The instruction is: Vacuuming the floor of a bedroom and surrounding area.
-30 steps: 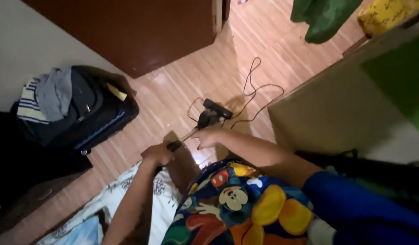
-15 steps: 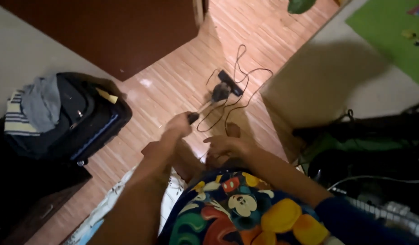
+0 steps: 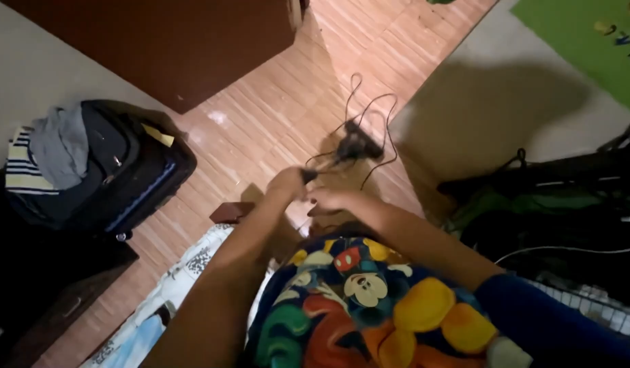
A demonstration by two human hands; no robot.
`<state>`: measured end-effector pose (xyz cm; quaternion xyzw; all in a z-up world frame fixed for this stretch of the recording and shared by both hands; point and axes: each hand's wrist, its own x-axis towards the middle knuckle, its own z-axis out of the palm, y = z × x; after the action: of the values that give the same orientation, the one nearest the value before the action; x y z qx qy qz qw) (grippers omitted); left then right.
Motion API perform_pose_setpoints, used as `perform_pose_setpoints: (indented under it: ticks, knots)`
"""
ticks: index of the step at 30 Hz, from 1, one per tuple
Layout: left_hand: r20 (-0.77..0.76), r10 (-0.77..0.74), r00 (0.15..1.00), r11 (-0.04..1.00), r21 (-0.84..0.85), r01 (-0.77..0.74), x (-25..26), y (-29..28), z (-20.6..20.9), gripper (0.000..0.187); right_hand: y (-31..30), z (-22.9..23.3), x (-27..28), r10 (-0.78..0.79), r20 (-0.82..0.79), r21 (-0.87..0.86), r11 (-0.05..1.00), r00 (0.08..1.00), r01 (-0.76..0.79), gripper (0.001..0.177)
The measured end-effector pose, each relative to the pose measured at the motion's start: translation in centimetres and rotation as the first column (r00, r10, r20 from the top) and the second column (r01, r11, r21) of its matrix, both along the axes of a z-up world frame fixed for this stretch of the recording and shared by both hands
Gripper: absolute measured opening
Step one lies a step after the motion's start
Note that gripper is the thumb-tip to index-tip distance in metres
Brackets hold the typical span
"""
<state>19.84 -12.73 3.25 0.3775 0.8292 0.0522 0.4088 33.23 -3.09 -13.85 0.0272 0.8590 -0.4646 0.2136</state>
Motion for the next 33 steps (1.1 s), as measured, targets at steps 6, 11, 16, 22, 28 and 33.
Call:
perform_pose_setpoints:
  ticks: [6,11,16,22,28,33]
  knots:
    - [-0.025,-0.113,0.993,0.994,-0.007,0.113,0.8,-5.2,3.7,0.058,2.8,9.2,-0.9,0.199,0.083,0.064,0.977,0.976,-0.205,0.054]
    - [-0.04,0.319,0.947,0.943,-0.09,-0.321,6.4,-4.6,5.5,0.05,5.5,3.4,1.2,0.295,-0.09,-0.045,0.953,0.951,-0.3,0.054]
    - [-0.013,0.466,0.885,0.873,-0.155,-0.462,8.8,-3.5,5.2,0.065,5.6,9.1,1.5,0.487,0.156,0.088,0.86,0.859,-0.503,0.042]
    - [0.002,0.622,0.783,0.782,-0.048,-0.621,10.3,-6.5,4.5,0.064,5.5,5.1,1.6,0.268,0.267,-0.024,0.962,0.926,-0.271,0.068]
    - [-0.067,0.653,0.754,0.753,-0.043,-0.656,13.8,-15.9,9.8,0.052,4.1,7.6,0.2,0.411,0.28,0.18,0.865,0.867,-0.468,0.068]
    - [-0.126,0.79,0.6,0.597,-0.062,-0.8,17.3,-21.2,7.3,0.06,2.9,6.6,-0.9,0.467,0.323,0.047,0.861,0.823,-0.507,0.072]
